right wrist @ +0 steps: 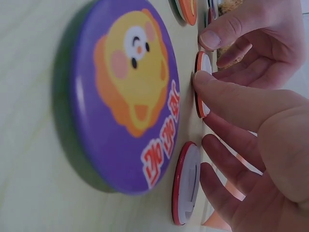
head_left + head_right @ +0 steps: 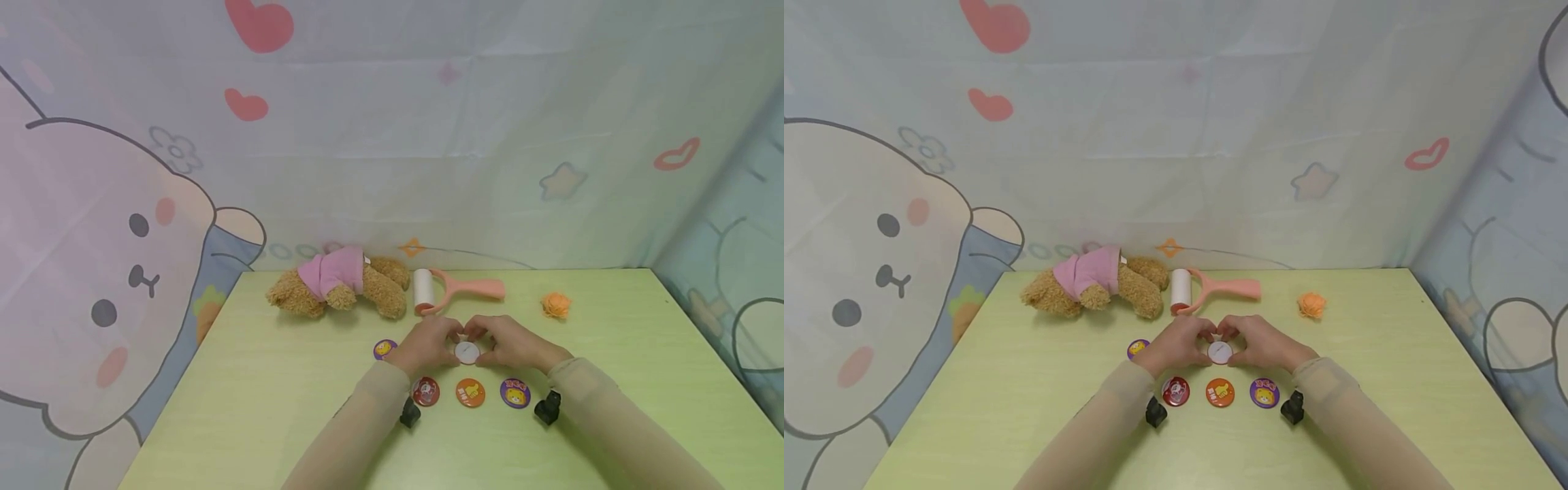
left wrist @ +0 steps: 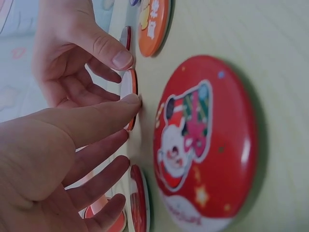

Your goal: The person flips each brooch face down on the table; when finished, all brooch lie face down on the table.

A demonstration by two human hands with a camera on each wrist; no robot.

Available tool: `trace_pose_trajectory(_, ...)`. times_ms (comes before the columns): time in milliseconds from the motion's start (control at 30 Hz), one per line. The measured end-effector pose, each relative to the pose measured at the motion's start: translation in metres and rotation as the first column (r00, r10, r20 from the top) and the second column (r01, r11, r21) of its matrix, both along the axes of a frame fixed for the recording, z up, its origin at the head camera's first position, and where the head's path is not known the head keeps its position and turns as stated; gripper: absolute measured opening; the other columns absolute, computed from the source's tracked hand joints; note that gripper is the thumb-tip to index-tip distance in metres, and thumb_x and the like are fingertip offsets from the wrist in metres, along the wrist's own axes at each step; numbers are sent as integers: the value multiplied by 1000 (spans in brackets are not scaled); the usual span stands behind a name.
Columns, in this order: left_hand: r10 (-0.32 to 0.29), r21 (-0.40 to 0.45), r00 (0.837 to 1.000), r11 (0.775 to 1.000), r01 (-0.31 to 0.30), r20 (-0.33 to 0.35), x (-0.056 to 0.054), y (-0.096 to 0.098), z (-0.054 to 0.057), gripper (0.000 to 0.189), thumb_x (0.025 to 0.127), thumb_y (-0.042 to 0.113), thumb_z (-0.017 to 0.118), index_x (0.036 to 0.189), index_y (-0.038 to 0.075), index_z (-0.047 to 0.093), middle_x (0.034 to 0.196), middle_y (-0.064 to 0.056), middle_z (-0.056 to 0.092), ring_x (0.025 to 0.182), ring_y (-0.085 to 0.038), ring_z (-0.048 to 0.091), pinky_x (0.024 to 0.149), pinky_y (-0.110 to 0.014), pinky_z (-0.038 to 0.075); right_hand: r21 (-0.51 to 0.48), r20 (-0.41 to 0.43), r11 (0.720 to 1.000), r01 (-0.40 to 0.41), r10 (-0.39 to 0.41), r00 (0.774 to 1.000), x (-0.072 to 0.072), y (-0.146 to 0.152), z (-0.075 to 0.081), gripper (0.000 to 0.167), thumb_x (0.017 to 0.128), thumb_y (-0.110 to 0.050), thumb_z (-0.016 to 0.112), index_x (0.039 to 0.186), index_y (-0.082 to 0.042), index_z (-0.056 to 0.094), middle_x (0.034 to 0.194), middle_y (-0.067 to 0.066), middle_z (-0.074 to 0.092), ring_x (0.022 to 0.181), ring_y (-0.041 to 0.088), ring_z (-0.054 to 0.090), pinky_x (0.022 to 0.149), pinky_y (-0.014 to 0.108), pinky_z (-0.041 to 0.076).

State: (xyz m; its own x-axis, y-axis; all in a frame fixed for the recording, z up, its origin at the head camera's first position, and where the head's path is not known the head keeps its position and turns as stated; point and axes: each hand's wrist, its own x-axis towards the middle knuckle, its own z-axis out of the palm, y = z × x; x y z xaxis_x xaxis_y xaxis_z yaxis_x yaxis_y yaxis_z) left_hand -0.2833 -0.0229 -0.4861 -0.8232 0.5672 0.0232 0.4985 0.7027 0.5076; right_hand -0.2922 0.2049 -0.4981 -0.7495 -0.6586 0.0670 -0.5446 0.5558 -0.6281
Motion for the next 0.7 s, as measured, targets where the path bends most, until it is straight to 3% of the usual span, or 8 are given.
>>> trace_pose_trajectory(167, -5, 19, 1000, 1000, 5, -18, -3, -6, 3, 44, 86, 17, 88, 126, 7, 73, 114, -6, 75, 108, -19, 68, 97, -29, 54, 2, -38, 1000, 5, -5, 999, -2, 0, 1, 33, 93, -13, 80, 123, -8, 67, 114, 4, 74, 108, 23, 69, 89, 40, 60)
trace_pose_trajectory(300, 9, 61, 999, 998, -8, -31, -4, -12, 7, 33, 94, 20, 80, 123, 5, 74, 111, -7, 77, 105, -19, 71, 93, -29, 56, 9, -70, 1000, 9, -8, 998, -2, -3, 4, 23, 100, -12, 71, 122, -5, 68, 113, 5, 73, 105, 22, 70, 91, 45, 60)
trace_pose_trajectory(467, 12, 119, 999, 993, -9, -31, -8, -23, 10, 26, 100, 20, 73, 122, 5, 74, 112, -7, 76, 105, -21, 71, 90, -30, 57, -10, -82, 1000, 14, -14, 997, -4, -8, 8, 22, 102, -9, 67, 122, -2, 68, 115, 9, 72, 106, 24, 69, 93, 49, 59)
trace_pose_trajectory(700, -6, 150, 1000, 989, 8, -16, -11, -43, 10, 24, 99, 17, 75, 119, 4, 75, 115, -7, 76, 109, -23, 71, 92, -32, 58, -45, -76, 999, -6, 2, 997, -5, -18, 16, 30, 98, -11, 73, 125, 0, 66, 121, 15, 72, 114, 33, 68, 100, 56, 55)
